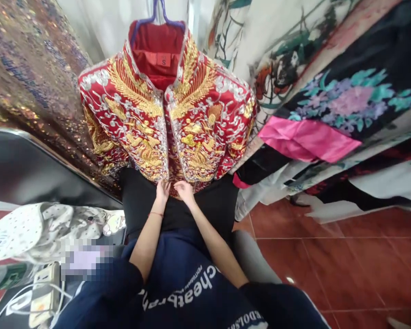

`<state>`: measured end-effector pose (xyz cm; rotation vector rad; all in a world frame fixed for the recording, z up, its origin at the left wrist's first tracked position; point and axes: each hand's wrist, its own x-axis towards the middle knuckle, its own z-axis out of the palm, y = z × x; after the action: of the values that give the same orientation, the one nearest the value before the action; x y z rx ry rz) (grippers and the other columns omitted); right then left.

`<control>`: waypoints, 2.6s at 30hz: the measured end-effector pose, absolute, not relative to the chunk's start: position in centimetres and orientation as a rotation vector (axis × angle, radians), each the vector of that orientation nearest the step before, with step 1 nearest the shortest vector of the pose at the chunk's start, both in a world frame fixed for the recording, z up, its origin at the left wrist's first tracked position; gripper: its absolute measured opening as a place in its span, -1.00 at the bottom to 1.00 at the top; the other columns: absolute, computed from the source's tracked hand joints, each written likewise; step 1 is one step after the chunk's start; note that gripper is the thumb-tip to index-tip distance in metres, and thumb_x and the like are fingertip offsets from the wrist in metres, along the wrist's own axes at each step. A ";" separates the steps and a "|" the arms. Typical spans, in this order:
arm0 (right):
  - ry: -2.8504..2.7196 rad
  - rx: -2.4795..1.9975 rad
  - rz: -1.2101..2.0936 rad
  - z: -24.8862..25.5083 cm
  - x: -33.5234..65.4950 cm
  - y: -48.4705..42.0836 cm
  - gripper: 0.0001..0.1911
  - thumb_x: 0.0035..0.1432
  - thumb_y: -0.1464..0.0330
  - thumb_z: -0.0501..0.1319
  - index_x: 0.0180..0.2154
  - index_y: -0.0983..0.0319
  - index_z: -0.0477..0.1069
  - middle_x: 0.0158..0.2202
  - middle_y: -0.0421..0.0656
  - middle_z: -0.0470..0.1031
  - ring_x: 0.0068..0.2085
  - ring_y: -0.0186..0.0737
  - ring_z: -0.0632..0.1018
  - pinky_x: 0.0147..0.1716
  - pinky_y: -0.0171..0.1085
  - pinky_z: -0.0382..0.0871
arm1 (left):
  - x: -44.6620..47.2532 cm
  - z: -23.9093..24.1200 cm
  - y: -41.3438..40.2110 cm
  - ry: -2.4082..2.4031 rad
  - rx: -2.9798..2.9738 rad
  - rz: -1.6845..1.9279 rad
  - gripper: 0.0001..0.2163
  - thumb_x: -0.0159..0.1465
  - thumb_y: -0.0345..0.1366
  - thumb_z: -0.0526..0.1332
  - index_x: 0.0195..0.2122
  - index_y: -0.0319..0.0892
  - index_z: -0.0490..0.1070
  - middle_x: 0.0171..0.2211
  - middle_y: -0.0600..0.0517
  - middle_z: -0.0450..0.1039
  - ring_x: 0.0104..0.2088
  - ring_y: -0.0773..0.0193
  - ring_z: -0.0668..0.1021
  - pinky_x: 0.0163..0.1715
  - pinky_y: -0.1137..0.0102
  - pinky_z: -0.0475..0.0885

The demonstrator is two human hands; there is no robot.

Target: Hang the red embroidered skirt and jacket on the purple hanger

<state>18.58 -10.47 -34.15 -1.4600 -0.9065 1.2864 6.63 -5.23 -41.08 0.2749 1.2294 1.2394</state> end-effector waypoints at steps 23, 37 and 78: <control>-0.203 -1.224 1.631 -39.1 19.4 -10.9 -0.59 0.35 0.19 0.25 0.13 0.23 0.40 0.13 -0.03 0.46 0.04 -0.11 0.55 0.02 -0.02 0.53 | 4.4 -35.9 -11.9 0.783 0.362 1.006 -0.81 0.10 -0.43 0.49 -0.30 -0.31 0.53 -0.56 0.09 0.43 -0.49 0.42 0.52 -0.46 0.55 0.41; -0.424 -0.997 1.749 -33.8 18.4 -14.8 -0.76 0.06 0.29 0.47 -0.28 0.29 0.54 -0.52 -0.28 0.46 -0.50 -0.44 0.43 -0.57 -0.42 0.28 | 4.1 -32.9 -14.0 0.714 0.410 1.059 -0.85 0.19 -0.43 0.43 -0.43 -0.27 0.46 -0.60 0.14 0.34 -0.52 0.46 0.45 -0.39 0.53 0.42; -0.460 -0.946 1.485 -31.2 16.1 -16.5 -0.64 -0.26 0.25 0.53 -0.50 0.21 0.39 -0.60 -0.34 0.35 -0.56 -0.46 0.29 -0.58 -0.36 0.06 | 5.0 -30.7 -15.2 0.631 0.305 0.980 -0.70 0.32 -0.37 0.32 -0.54 -0.23 0.32 -0.62 0.17 0.24 -0.58 0.49 0.35 -0.45 0.51 0.36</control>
<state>16.10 -16.52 -31.24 -0.9458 -0.4596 1.4852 5.03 -15.23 -30.72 0.3046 0.6307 0.9796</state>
